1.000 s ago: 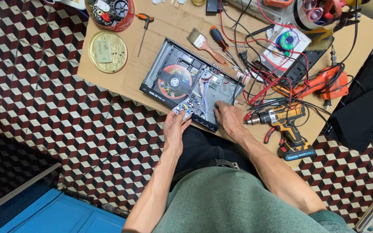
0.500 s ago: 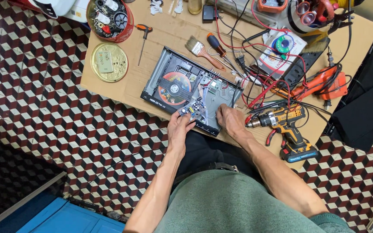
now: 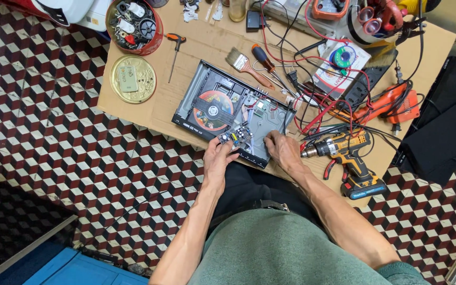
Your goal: The person tests circuit boards at a workbench, holding a blue board in one hand and touching multimeter probes to its contacts, then probes a smaller board. They set the boards into an open electronic device chassis, pick up a heat gun and a cordless drill, and handle wires and tools on the bench.
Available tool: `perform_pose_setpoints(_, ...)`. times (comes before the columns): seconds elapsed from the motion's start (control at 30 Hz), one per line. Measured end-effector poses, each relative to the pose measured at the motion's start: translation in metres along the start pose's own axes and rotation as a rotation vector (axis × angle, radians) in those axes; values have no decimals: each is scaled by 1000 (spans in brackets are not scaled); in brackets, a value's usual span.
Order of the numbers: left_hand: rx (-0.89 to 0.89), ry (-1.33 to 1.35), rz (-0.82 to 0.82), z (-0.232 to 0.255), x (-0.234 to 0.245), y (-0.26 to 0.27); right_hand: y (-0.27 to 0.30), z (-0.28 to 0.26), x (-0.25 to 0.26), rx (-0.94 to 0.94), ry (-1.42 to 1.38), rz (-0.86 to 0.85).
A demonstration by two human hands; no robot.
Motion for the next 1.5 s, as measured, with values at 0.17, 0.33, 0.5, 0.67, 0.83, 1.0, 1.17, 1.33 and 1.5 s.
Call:
perform_pose_setpoints(0.17,17,-3,14,0,1,-2,13,2,9,-43,-206,9)
perform_pose_setpoints(0.33,0,-21,-28,9,-3,7,25,4,16,-264,-633,-37)
perform_pose_setpoints(0.5,-64,-114,-143,14,-11,9,21,-35,48,-353,-1071,-78)
perform_pose_setpoints(0.67,-90,-171,-189,20,-27,17,24,-42,38,-174,-1128,-183)
perform_pose_setpoints(0.83,104,213,-202,22,-50,17,45,-79,77,66,-601,190)
perform_pose_setpoints(1.0,201,321,-288,24,-74,7,67,-91,112,543,-248,377)
perform_pose_setpoints(1.17,60,-217,-86,10,-66,-30,73,-33,103,7,-593,355)
perform_pose_setpoints(1.33,-222,-748,64,10,-22,-71,86,70,110,-434,-682,534)
perform_pose_setpoints(1.5,-412,-906,102,47,-12,-87,95,111,107,-575,-679,582)
Point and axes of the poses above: each hand's wrist, its own y-axis away from the middle knuckle, its own x-axis out of the back of the hand, z = x × y, the point moved 1 cm from there along -y, towards the middle knuckle
